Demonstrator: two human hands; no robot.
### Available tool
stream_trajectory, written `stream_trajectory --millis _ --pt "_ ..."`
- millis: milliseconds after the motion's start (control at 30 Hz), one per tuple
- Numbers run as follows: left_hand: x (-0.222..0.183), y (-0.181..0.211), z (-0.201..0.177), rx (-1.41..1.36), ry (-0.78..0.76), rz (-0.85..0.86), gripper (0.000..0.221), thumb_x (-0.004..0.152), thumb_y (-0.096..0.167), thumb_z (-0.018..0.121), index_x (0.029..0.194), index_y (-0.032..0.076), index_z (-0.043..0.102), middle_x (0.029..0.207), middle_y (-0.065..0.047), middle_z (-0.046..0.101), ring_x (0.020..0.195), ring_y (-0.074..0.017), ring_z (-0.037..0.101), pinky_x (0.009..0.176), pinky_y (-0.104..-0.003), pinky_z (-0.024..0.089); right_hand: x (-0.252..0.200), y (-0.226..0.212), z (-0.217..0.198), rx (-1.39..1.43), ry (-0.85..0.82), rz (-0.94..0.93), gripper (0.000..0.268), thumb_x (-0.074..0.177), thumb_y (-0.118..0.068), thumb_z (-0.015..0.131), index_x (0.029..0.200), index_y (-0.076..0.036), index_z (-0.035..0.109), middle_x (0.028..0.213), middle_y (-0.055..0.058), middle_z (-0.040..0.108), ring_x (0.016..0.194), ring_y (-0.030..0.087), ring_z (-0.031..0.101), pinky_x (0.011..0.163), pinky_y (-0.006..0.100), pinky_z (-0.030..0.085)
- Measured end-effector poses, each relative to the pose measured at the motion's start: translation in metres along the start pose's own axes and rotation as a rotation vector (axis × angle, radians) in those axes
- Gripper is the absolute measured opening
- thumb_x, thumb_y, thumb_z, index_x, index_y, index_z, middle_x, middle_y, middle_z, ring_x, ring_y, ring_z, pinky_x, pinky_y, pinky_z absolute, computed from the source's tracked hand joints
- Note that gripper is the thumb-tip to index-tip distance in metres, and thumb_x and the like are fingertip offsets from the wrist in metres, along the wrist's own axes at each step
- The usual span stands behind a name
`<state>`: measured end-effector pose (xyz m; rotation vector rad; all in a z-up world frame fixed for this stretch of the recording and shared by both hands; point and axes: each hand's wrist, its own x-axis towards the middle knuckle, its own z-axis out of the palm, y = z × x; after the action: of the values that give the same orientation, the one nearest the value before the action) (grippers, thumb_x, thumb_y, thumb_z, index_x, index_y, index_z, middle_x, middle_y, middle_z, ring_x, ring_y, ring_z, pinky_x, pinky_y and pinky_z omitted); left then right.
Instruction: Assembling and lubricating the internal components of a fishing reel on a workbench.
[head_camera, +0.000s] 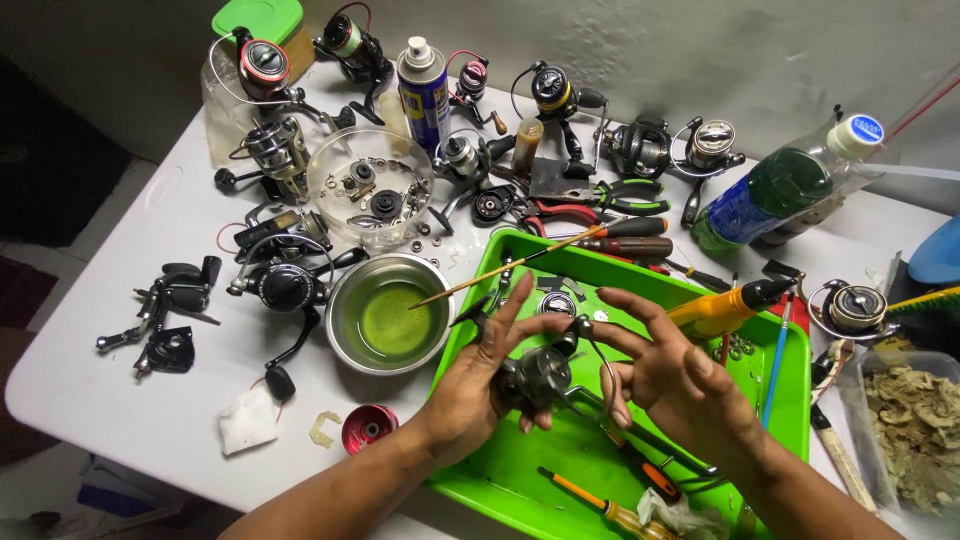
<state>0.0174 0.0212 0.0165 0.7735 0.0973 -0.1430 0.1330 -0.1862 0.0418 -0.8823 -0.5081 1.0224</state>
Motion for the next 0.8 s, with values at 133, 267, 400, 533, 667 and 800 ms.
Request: stream_trajectory --millis 133,267,400,533,667,800 --pt "0.002 0.002 0.001 -0.019 0.084 0.092 0.08 0.09 0.06 0.041 0.164 0.042 0.017 0.155 -0.017 0.048 0.06 -0.019 0.069 0.039 -0.022 0.05 -0.018 0.005 -0.014 -0.071 0.066 -0.056 0.082 0.093 -0.067 0.062 0.139 -0.002 0.042 0.089 0.015 0.058 0.047 0.014 0.045 0.043 0.029 0.038" --pt "0.002 0.002 0.0 0.029 0.063 0.15 0.084 0.09 0.062 0.038 0.166 0.038 0.011 0.153 -0.013 0.05 0.059 -0.018 0.067 0.041 -0.023 0.049 -0.034 0.009 -0.027 -0.096 0.106 -0.12 0.07 0.097 -0.067 0.059 0.115 0.0 0.052 0.05 0.006 0.05 0.039 0.012 0.034 0.038 0.028 0.029" --pt "-0.001 0.001 -0.001 0.079 0.03 0.166 0.077 0.094 0.062 0.038 0.163 0.041 0.013 0.164 -0.022 0.039 0.063 -0.0204 0.072 0.042 -0.02 0.047 -0.042 0.019 -0.038 -0.121 0.1 -0.107 0.07 0.095 -0.067 0.065 0.112 0.0 0.055 0.052 0.008 0.055 0.04 0.011 0.037 0.039 0.025 0.028" --pt "-0.001 0.001 0.001 0.105 0.024 0.162 0.078 0.093 0.061 0.036 0.164 0.037 0.015 0.16 -0.018 0.043 0.067 -0.0193 0.071 0.046 -0.022 0.051 -0.043 0.018 -0.026 -0.487 0.182 0.012 0.047 0.093 -0.045 0.065 0.113 -0.002 0.062 0.055 0.006 0.056 0.046 0.011 0.043 0.043 0.027 0.03" --pt "-0.003 -0.004 0.002 0.172 0.038 0.183 0.076 0.095 0.06 0.033 0.165 0.032 0.019 0.153 -0.011 0.051 0.069 -0.0118 0.063 0.049 -0.025 0.052 -0.041 0.009 -0.004 -1.057 0.364 0.183 0.026 0.088 -0.033 0.071 0.102 -0.011 0.074 0.058 0.004 0.064 0.053 0.013 0.061 0.054 0.028 0.047" --pt "-0.005 -0.012 0.0 0.22 -0.014 0.191 0.078 0.094 0.061 0.037 0.164 0.028 0.022 0.144 -0.015 0.054 0.064 -0.0183 0.063 0.05 -0.03 0.055 -0.05 0.018 -0.001 -1.208 0.367 0.121 0.021 0.09 -0.032 0.072 0.102 -0.015 0.075 0.066 -0.001 0.061 0.057 0.01 0.051 0.056 0.027 0.042"
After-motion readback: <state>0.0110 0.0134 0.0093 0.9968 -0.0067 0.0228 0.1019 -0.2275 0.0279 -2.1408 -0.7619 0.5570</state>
